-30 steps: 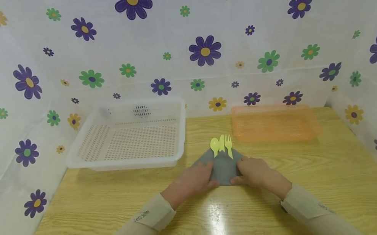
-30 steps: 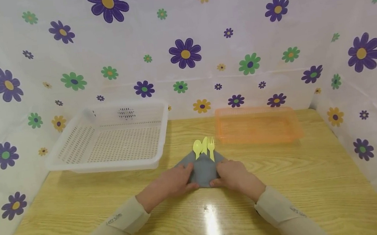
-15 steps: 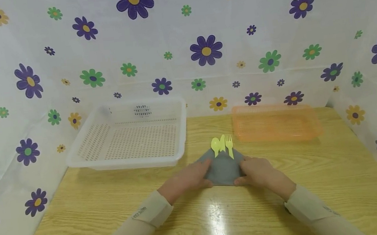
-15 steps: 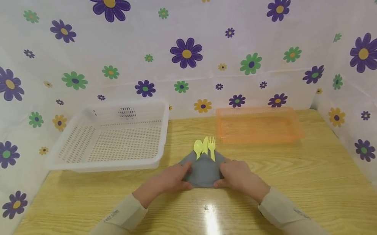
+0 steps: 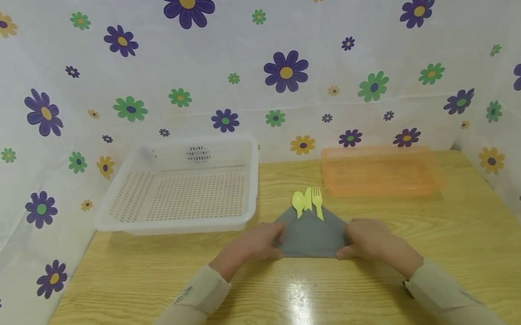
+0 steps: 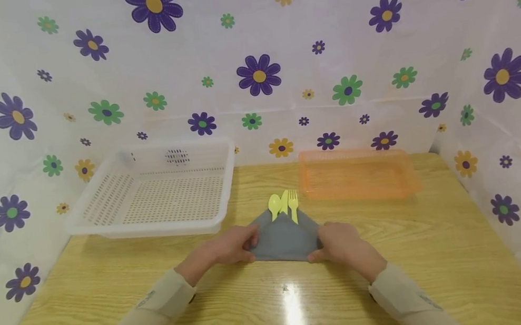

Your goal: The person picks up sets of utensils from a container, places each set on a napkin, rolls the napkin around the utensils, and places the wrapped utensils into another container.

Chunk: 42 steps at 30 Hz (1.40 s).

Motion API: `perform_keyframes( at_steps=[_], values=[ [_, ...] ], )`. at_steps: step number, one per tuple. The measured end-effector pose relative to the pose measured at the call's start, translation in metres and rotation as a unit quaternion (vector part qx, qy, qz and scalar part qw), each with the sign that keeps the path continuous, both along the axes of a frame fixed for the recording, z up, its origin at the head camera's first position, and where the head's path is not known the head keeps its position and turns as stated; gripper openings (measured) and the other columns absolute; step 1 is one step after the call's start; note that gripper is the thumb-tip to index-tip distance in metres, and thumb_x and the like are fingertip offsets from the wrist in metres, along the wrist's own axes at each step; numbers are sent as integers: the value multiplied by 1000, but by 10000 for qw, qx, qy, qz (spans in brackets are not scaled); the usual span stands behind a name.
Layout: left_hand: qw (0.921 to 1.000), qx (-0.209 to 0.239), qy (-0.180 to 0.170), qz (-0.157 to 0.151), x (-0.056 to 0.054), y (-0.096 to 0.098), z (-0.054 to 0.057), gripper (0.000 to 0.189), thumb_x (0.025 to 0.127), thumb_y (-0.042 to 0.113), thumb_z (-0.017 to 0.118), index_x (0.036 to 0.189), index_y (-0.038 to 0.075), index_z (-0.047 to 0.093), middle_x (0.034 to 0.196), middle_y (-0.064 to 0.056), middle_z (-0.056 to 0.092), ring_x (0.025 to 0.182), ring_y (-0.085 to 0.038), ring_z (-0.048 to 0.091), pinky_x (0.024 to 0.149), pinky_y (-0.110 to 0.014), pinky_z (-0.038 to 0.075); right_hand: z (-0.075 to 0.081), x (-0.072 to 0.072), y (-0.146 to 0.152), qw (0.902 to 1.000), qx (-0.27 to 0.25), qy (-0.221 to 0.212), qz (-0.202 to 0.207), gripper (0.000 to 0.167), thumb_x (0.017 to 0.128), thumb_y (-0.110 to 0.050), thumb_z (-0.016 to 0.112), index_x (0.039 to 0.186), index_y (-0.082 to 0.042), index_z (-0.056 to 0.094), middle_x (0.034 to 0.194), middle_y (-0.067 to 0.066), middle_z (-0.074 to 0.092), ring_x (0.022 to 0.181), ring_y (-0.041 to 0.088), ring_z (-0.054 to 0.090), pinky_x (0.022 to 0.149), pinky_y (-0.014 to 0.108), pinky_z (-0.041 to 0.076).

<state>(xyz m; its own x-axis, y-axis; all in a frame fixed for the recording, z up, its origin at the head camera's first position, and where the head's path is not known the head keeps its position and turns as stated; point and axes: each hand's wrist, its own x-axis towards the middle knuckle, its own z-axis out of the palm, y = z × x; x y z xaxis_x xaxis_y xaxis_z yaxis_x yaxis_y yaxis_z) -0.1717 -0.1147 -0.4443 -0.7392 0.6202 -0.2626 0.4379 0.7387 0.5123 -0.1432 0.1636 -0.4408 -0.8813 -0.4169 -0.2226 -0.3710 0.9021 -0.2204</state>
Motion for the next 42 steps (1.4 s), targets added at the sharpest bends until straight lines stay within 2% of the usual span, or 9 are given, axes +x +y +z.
perform_keyframes(
  at_steps=[3,6,16,22,26,31,35,39,42],
  values=[
    [9999,27,48,-107,1,-3,0,31,85,9,77,77,12,47,70,3,44,68,-13,43,63,-26,35,-1,0,3,9999,-49,-133,-93,47,79,-46,79,61,-14,51,64,-4,40,59,12,36,51,28,26],
    [9998,74,8,-165,2,-5,1,37,86,9,76,71,13,42,66,3,39,65,-13,40,61,-25,32,-2,-1,5,9996,-60,-235,-139,48,79,-48,79,60,-15,48,62,-5,35,58,11,34,51,28,23],
    [9994,-12,-229,-269,1,-5,0,32,89,10,72,72,13,46,66,4,41,64,-11,39,59,-24,32,1,-4,6,9980,-121,-588,-198,48,78,-47,80,63,-14,49,63,-4,35,59,12,35,53,28,23],
    [9991,6,-239,-346,3,-4,1,30,90,12,71,73,13,47,66,5,41,64,-10,39,60,-24,32,2,-6,10,9959,-264,-837,-229,45,79,-45,81,68,-11,54,64,-4,37,60,12,37,55,28,25],
    [9989,71,-244,-384,3,-4,2,28,90,10,71,74,13,48,67,5,42,64,-10,39,61,-23,33,3,-6,11,9961,-287,-821,-150,46,80,-45,80,64,-14,50,63,-5,35,58,11,34,54,27,23],
    [9991,-33,-264,-340,5,-1,7,19,90,10,71,87,10,53,77,2,50,72,-13,45,65,-26,38,4,-5,12,9964,-409,-740,-70,52,80,-44,80,58,-16,41,60,-7,31,56,10,29,52,26,21],
    [9993,-39,-329,-175,6,0,7,24,90,10,72,102,9,52,91,-4,58,82,-16,52,72,-30,45,4,-2,12,9960,-457,-740,-183,48,79,-44,80,61,-14,48,61,-5,36,57,11,33,53,26,24],
    [9994,62,-332,-86,8,0,4,35,90,9,72,117,8,50,99,-9,62,88,-17,58,78,-33,49,3,3,12,9970,-357,-567,-399,45,78,-46,81,78,-9,56,71,-1,46,64,14,42,55,29,33],
    [9995,139,-291,-73,9,0,4,43,90,7,71,126,6,47,97,-10,62,86,-18,58,77,-34,49,3,8,12,9982,-259,-220,-484,56,75,-49,83,95,-4,57,83,5,51,72,20,48,58,34,42]
  ],
)
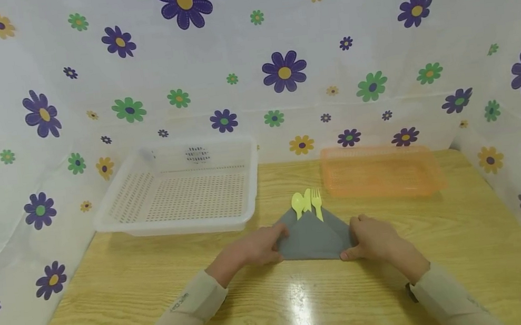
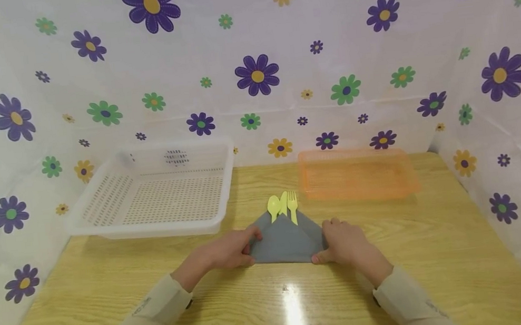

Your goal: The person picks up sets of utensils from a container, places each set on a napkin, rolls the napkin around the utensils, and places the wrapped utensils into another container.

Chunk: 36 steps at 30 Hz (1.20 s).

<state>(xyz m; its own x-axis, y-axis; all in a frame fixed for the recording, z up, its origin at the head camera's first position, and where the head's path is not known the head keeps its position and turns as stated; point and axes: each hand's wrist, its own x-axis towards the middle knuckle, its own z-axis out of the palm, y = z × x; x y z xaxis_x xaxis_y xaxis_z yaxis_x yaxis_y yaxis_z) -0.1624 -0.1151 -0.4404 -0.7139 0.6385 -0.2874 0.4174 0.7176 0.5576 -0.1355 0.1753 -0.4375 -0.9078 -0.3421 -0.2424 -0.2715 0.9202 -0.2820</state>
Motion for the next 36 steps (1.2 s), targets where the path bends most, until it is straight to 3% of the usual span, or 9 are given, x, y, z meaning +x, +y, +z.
perform_keyframes(
  at_steps=[4,7,13,18,20,23,28,33,36],
  values=[
    [10000,95,20,-5,1,0,1,50,89,5,69,133,5,44,93,-9,61,82,-17,57,75,-34,49,-1,2,0,9994,41,345,-56,74,71,-52,85,110,3,54,94,11,53,81,26,53,62,42,49],
    [9999,83,113,-72,2,0,2,49,89,4,69,132,4,45,98,-11,63,85,-18,58,77,-34,50,-1,3,1,9994,-16,349,-79,77,71,-52,85,115,4,55,98,12,54,84,27,54,64,43,50],
    [9957,-503,712,-321,9,9,3,35,96,13,60,128,6,48,116,-11,62,101,-18,59,88,-35,50,-1,0,3,9994,-136,272,-137,75,71,-51,85,117,1,56,101,11,55,87,26,54,65,43,50],
    [9891,-633,1254,-441,14,22,3,21,98,13,55,117,7,50,105,-7,60,95,-17,59,85,-33,50,1,-1,2,9996,-103,225,-149,75,72,-52,85,118,0,55,102,11,55,88,26,54,66,43,50],
    [9843,-707,1542,-491,15,29,2,18,98,13,55,114,7,50,99,-7,58,86,-17,59,77,-31,51,2,-1,1,9996,-113,200,-152,75,72,-52,85,118,0,55,102,11,55,88,27,54,66,43,50],
    [9708,-1066,2055,-624,16,39,2,23,99,18,57,118,8,52,100,-8,56,80,-16,56,70,-28,49,2,0,1,9996,-128,172,-176,73,72,-51,85,117,0,56,102,11,54,87,26,54,67,43,50],
    [9442,-1573,2713,-1004,19,57,1,29,101,21,55,129,12,53,120,-11,53,97,-21,57,67,-28,51,2,0,2,9996,-135,165,-177,73,72,-50,85,116,-1,56,102,11,55,88,26,54,67,44,50],
    [9271,-1825,3038,-1220,19,66,0,26,104,21,49,130,15,51,124,-10,50,98,-22,55,63,-27,51,2,0,2,9996,-165,130,-176,73,72,-51,85,116,0,56,102,11,55,88,26,54,67,44,50],
    [9265,-1930,2990,-1226,19,68,0,31,104,21,48,136,18,50,131,-11,49,105,-24,56,69,-29,54,1,0,4,9995,-224,128,-156,74,72,-51,85,117,0,56,101,11,54,86,25,53,65,41,49]
  ],
)
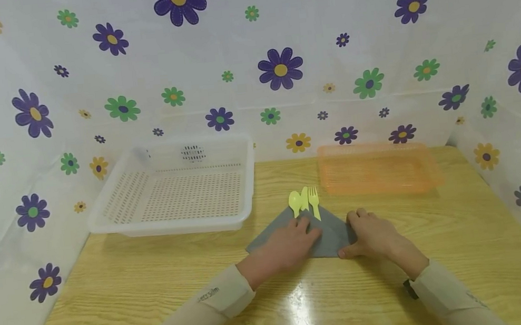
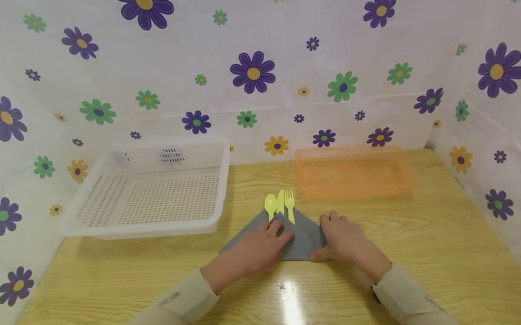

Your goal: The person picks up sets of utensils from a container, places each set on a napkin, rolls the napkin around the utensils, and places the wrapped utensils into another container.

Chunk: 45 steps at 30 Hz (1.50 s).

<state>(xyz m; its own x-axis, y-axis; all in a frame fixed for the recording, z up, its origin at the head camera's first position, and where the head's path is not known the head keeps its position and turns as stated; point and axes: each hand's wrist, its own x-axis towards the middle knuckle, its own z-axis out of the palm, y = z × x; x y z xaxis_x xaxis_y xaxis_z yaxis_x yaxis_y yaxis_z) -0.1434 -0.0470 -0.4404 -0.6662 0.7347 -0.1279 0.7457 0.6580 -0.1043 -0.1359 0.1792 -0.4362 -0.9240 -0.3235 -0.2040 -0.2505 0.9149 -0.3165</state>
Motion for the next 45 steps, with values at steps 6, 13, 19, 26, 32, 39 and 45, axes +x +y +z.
perform_keyframes(
  at_steps=[6,13,19,26,32,39,45],
  values=[
    [9996,-152,-214,109,-2,2,0,48,103,19,49,150,30,42,147,-16,42,119,-32,55,76,-36,57,-1,0,8,9995,-301,-47,74,72,75,-48,84,118,3,57,103,13,56,82,20,54,65,36,50],
    [9997,-243,-35,8,-3,2,1,51,102,17,50,149,34,42,141,-17,44,106,-28,58,68,-33,56,-2,0,17,9985,-475,-251,70,67,78,-45,82,117,4,56,98,12,62,78,17,55,66,35,49],
    [9998,-193,6,-26,-3,2,1,48,102,19,51,147,34,44,139,-16,46,103,-27,58,67,-33,56,-2,2,19,9963,-740,-427,65,64,79,-38,82,116,5,53,89,7,63,74,16,52,63,31,44],
    [9992,-182,-335,112,-2,3,2,53,102,18,51,152,30,39,152,-12,36,119,-34,55,79,-38,57,-1,5,18,9942,-867,-626,-128,52,80,-35,82,108,1,57,88,4,61,74,16,50,62,30,42],
    [9991,-263,-323,110,-2,4,3,54,102,17,50,154,26,37,161,-1,29,125,-37,53,75,-38,58,-1,7,15,9954,-775,-525,-187,48,79,-34,83,103,-2,57,90,5,57,75,17,50,62,30,42],
    [9988,-298,-366,142,-4,5,0,56,101,17,51,154,26,36,161,2,30,129,-36,51,73,-39,59,0,8,14,9932,-980,-603,-205,51,79,-33,82,108,-1,56,97,8,60,79,18,54,64,32,44],
    [9988,-380,-308,80,-6,4,-2,57,101,17,51,155,26,35,161,1,30,128,-36,52,77,-39,58,-2,7,15,9866,-1367,-881,-136,54,80,-28,81,116,2,54,102,11,67,83,16,60,71,34,50]
  ],
)
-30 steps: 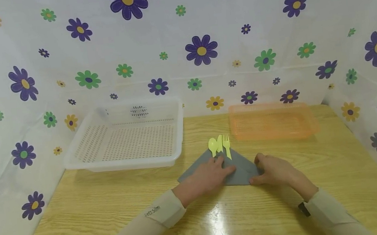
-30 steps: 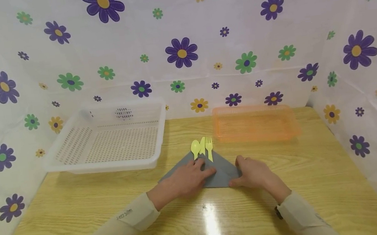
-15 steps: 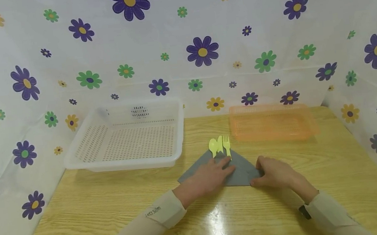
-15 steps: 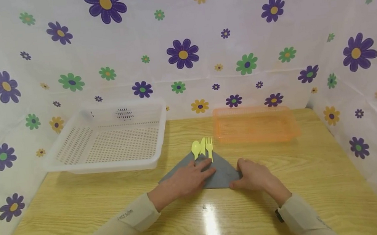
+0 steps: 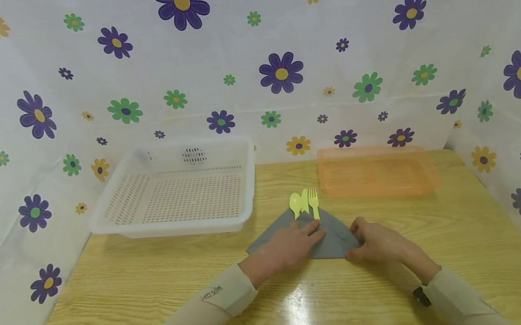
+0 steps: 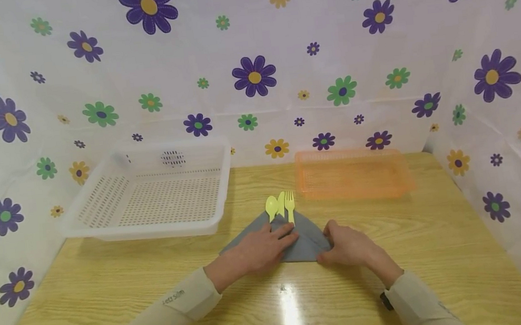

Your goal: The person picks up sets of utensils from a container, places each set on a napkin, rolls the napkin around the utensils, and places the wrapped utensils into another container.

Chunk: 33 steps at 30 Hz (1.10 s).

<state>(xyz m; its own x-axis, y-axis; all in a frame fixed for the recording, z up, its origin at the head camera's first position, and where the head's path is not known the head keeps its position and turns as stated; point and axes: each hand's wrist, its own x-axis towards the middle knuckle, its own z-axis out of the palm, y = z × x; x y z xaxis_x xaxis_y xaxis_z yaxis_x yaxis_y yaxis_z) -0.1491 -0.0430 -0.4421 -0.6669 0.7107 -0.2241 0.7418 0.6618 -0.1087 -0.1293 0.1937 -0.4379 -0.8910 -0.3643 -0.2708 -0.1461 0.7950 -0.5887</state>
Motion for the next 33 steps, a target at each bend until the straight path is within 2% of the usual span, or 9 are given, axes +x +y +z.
perform_keyframes(
  at_steps=[7,12,17,22,24,26,28,30,33],
  values=[
    [10000,3,-2,-17,-1,-1,-2,56,102,19,50,155,27,34,161,2,30,128,-34,52,74,-37,58,-2,-4,-3,9995,-258,-95,125,36,81,-22,79,102,0,58,83,3,61,72,15,51,61,29,43],
    [9999,-65,96,-93,-2,-1,-3,55,103,21,50,155,28,34,161,3,30,124,-31,54,74,-35,58,-2,-5,-3,9969,-726,-281,-87,33,84,-20,76,101,-1,55,83,4,56,73,17,49,61,29,41],
    [9994,-140,225,-212,-2,-1,-4,54,103,24,50,155,27,34,161,2,30,121,-30,56,79,-34,57,-2,-3,-4,9840,-1668,-506,-370,34,86,-10,73,107,4,50,89,9,57,74,18,52,61,29,43],
    [9990,-170,307,-273,-1,-2,-2,52,104,26,49,155,26,35,160,2,31,121,-29,57,85,-34,56,-1,1,-11,9696,-2226,-661,-768,47,85,-6,71,122,10,47,104,18,62,80,19,60,65,32,52],
    [9991,-127,302,-270,0,-2,-1,52,104,26,49,154,26,36,160,2,32,121,-29,57,85,-35,56,-2,3,-13,9650,-2376,-725,-844,45,85,-6,71,121,11,51,103,17,63,83,19,61,68,34,55],
    [9993,-35,281,-259,1,-3,0,51,104,26,50,154,25,37,159,1,33,122,-30,56,84,-36,56,-2,4,-15,9612,-2504,-794,-842,36,85,-6,71,114,11,55,97,13,63,80,19,62,67,35,56],
    [9992,58,283,-266,1,-4,0,51,104,26,51,153,25,38,159,1,34,122,-30,56,85,-37,56,-2,5,-17,9604,-2539,-798,-822,29,85,-6,70,106,10,57,90,10,61,77,18,62,66,34,56],
    [9991,133,287,-273,1,-5,0,51,103,27,52,153,24,39,158,0,35,121,-30,56,85,-37,56,-2,7,-20,9611,-2536,-772,-774,27,85,-6,70,104,9,57,90,10,61,76,19,62,66,33,56],
    [9988,175,340,-316,0,-6,-1,52,103,28,52,153,24,39,157,-1,36,120,-29,58,86,-36,56,-3,9,-26,9679,-2302,-603,-804,33,84,-8,71,108,10,56,92,11,62,75,18,62,66,32,54]
  ],
)
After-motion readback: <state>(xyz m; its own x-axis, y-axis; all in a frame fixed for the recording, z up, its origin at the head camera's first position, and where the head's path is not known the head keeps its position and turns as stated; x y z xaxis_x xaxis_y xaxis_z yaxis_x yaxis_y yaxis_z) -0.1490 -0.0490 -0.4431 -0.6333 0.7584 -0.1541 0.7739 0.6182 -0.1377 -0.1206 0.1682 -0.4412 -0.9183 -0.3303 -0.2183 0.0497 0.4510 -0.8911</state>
